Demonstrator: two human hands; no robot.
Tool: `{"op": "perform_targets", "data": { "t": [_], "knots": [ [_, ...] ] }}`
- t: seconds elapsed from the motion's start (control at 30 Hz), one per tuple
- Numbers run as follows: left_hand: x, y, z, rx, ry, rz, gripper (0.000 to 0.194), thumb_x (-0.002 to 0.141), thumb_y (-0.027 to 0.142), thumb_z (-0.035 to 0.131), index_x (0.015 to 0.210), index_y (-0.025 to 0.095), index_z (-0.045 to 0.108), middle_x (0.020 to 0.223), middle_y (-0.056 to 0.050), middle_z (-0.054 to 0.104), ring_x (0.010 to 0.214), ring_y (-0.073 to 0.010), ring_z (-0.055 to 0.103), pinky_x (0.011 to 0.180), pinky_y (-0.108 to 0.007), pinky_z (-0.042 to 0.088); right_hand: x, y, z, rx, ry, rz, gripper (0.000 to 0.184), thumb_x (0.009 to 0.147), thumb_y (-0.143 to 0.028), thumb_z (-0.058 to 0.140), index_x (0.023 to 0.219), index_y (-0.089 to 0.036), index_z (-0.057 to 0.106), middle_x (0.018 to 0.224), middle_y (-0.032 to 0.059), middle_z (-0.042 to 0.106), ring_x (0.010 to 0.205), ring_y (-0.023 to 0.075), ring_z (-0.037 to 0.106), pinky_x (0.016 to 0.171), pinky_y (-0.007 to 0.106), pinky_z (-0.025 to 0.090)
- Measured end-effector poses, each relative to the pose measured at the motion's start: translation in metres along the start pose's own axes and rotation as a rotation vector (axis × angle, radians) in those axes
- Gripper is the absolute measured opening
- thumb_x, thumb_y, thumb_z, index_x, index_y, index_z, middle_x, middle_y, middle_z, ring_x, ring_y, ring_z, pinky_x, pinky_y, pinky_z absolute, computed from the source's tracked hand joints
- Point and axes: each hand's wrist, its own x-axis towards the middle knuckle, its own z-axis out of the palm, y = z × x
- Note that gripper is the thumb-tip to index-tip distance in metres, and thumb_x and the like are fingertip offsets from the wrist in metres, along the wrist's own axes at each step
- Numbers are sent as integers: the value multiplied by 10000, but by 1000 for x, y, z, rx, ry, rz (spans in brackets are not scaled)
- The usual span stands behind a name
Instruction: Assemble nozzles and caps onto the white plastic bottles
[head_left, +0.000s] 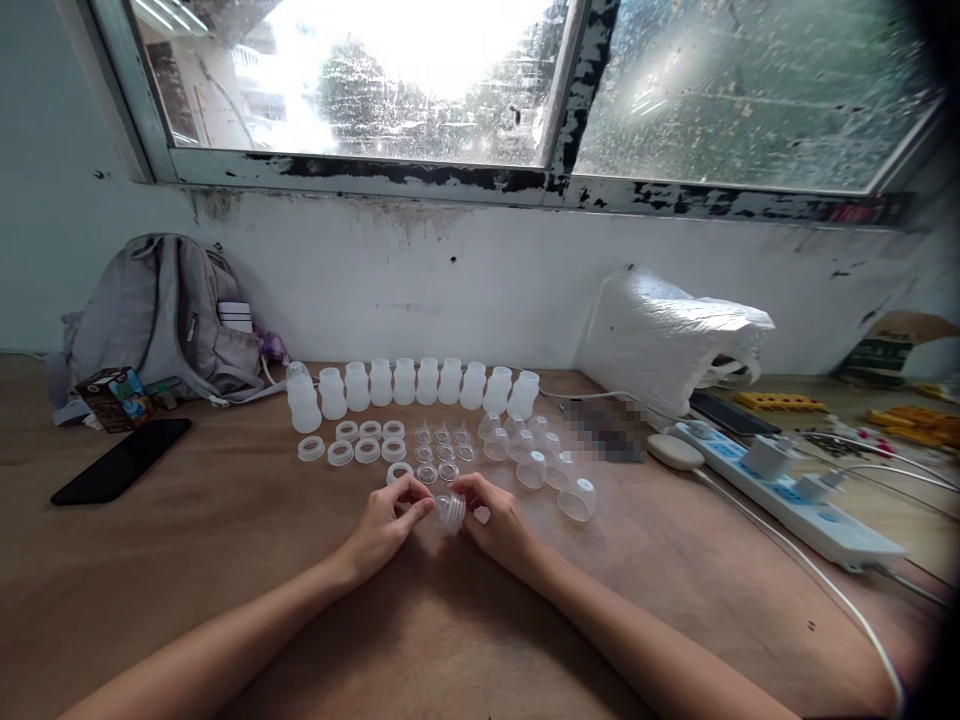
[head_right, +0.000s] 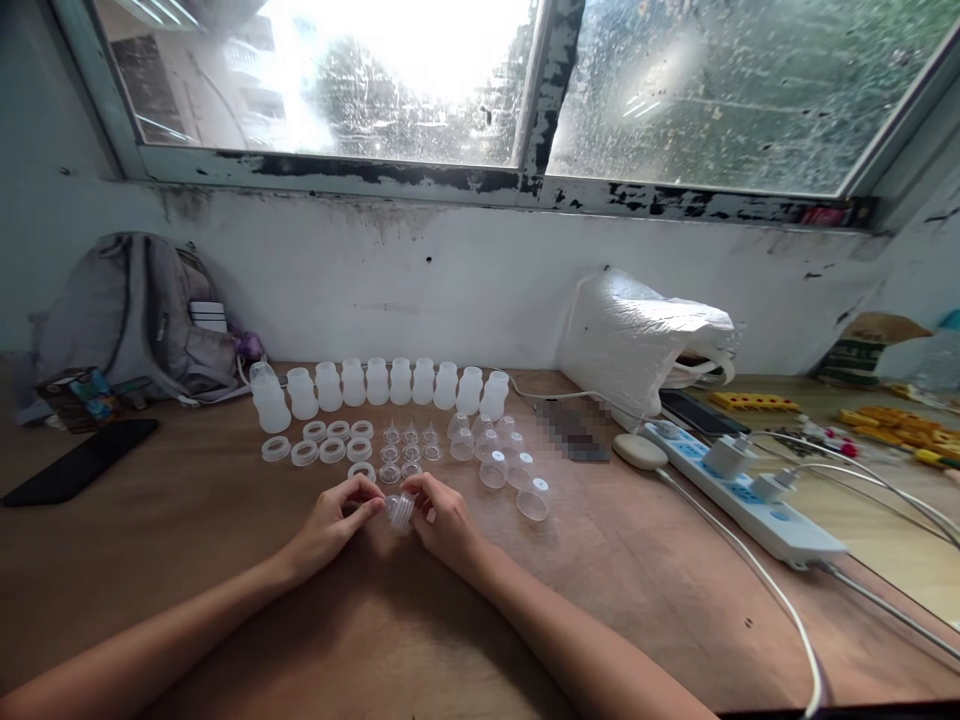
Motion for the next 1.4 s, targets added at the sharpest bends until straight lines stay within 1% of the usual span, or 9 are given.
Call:
{"op": "perform_targets", "data": {
  "t": [0.3,0.5,0.6,0.67,0.77,0.93,1.07,1.17,1.4],
  "knots": [
    [1,1,-1,10,3,-7,215,797,343,435,789,161,548,757,-14,565,722,-132,520,681,-240,395,0,-3,-3,-49,-14,-17,152,686,-102,467,800,-191,514,692,-2,553,583,101,507,580,224,418],
    [0,-2,1,-92,39,-58,251,810,338,426,1002,181,462,774,-16,583,747,-135,540,702,-256,406,-3,-5,-3,-66,-12,-9,141,628,-88,479,716,-194,449,616,-36,474,533,81,454,533,191,379],
    [-1,-1,1,-94,55,-35,200,790,346,461,886,172,489,772,-15,565,739,-129,534,700,-251,413,-5,-4,-2,-79,-25,27,175,578,-83,493,669,-199,399,569,-61,417,484,67,398,477,176,334],
    [-2,2,0,-78,-7,2,193,777,348,483,809,160,514,781,-21,549,736,-125,527,694,-244,422,-6,-3,-1,-76,-36,33,184,574,-85,498,656,-199,379,560,-66,401,473,62,377,465,171,319],
    [-3,6,0,-84,-127,27,214,759,344,513,858,155,526,808,-31,549,756,-132,533,683,-245,440,-7,-2,1,-64,-36,23,176,590,-97,498,650,-198,366,559,-64,398,468,58,368,459,167,314],
    [-4,2,0,-86,-190,94,303,702,314,594,951,160,514,919,-57,566,846,-158,542,754,-281,455,-10,-4,0,-84,-74,-10,130,641,-130,488,663,-196,379,572,-52,414,468,60,366,455,173,311],
    [-6,-4,2,-15,-103,220,300,666,267,636,927,153,540,918,-70,588,878,-184,548,788,-306,452,-10,-10,-10,-39,-158,-90,172,653,-202,536,746,-196,392,648,-27,441,516,77,397,483,194,340],
    [-5,-7,4,-1,-7,250,286,672,242,632,929,157,537,966,-79,588,918,-192,544,801,-313,454,-6,-14,-17,37,-176,-133,178,699,-238,521,833,-188,415,720,8,469,590,101,441,548,220,384],
    [-5,-7,4,117,37,248,355,693,180,586,1038,184,500,997,-57,578,891,-162,550,799,-305,463,-4,-10,-14,74,-52,-51,166,769,-246,488,916,-181,447,666,-8,496,514,79,446,500,201,388]
  ]
}}
